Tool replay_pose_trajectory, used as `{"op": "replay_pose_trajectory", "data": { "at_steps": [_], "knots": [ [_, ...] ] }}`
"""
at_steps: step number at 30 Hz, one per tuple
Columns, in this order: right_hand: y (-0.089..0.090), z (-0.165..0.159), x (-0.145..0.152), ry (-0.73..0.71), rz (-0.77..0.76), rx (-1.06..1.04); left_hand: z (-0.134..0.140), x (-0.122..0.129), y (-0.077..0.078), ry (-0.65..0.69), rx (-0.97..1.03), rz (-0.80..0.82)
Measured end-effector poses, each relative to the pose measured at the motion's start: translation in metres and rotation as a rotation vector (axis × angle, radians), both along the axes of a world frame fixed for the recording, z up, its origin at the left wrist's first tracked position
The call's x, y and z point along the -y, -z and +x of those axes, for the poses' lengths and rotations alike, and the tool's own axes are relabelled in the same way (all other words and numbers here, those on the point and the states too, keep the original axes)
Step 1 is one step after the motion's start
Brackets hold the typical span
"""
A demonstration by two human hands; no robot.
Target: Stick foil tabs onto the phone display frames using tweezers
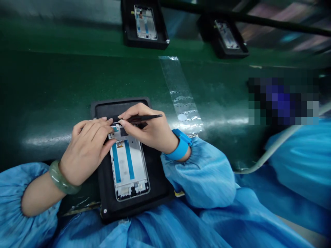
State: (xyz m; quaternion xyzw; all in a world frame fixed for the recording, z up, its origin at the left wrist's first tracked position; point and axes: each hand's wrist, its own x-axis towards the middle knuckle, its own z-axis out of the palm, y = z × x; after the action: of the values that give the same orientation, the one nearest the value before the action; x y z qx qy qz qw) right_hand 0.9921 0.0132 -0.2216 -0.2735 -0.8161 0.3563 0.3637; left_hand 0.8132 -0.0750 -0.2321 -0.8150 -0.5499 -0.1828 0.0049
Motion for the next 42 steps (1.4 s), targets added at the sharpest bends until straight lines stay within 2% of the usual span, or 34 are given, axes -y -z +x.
{"op": "replay_pose_trajectory", "data": {
  "at_steps": [6, 16, 28, 33, 38, 40, 42],
  "knots": [
    [0.006, 0.005, 0.002, 0.100, 0.007, -0.034, 0.000, 0.000, -0.001, 0.014, 0.014, -0.010],
    [0.008, 0.004, 0.002, 0.080, 0.077, -0.012, -0.002, 0.000, 0.001, 0.018, 0.007, -0.010],
    [0.012, 0.005, 0.001, -0.054, 0.116, -0.050, 0.000, 0.000, 0.001, 0.018, 0.022, 0.018],
    [0.010, 0.008, 0.003, -0.162, 0.265, -0.034, 0.000, 0.000, 0.001, 0.015, 0.023, 0.015],
    [0.005, 0.018, 0.005, -0.268, 0.489, 0.148, 0.000, 0.000, 0.000, 0.014, 0.054, -0.001],
    [0.004, 0.019, 0.005, -0.269, 0.474, 0.134, 0.000, 0.000, 0.000, 0.014, 0.058, -0.010],
    [0.006, 0.017, 0.004, -0.226, 0.363, 0.029, 0.000, 0.000, 0.000, 0.012, 0.053, -0.015]
  ]
}}
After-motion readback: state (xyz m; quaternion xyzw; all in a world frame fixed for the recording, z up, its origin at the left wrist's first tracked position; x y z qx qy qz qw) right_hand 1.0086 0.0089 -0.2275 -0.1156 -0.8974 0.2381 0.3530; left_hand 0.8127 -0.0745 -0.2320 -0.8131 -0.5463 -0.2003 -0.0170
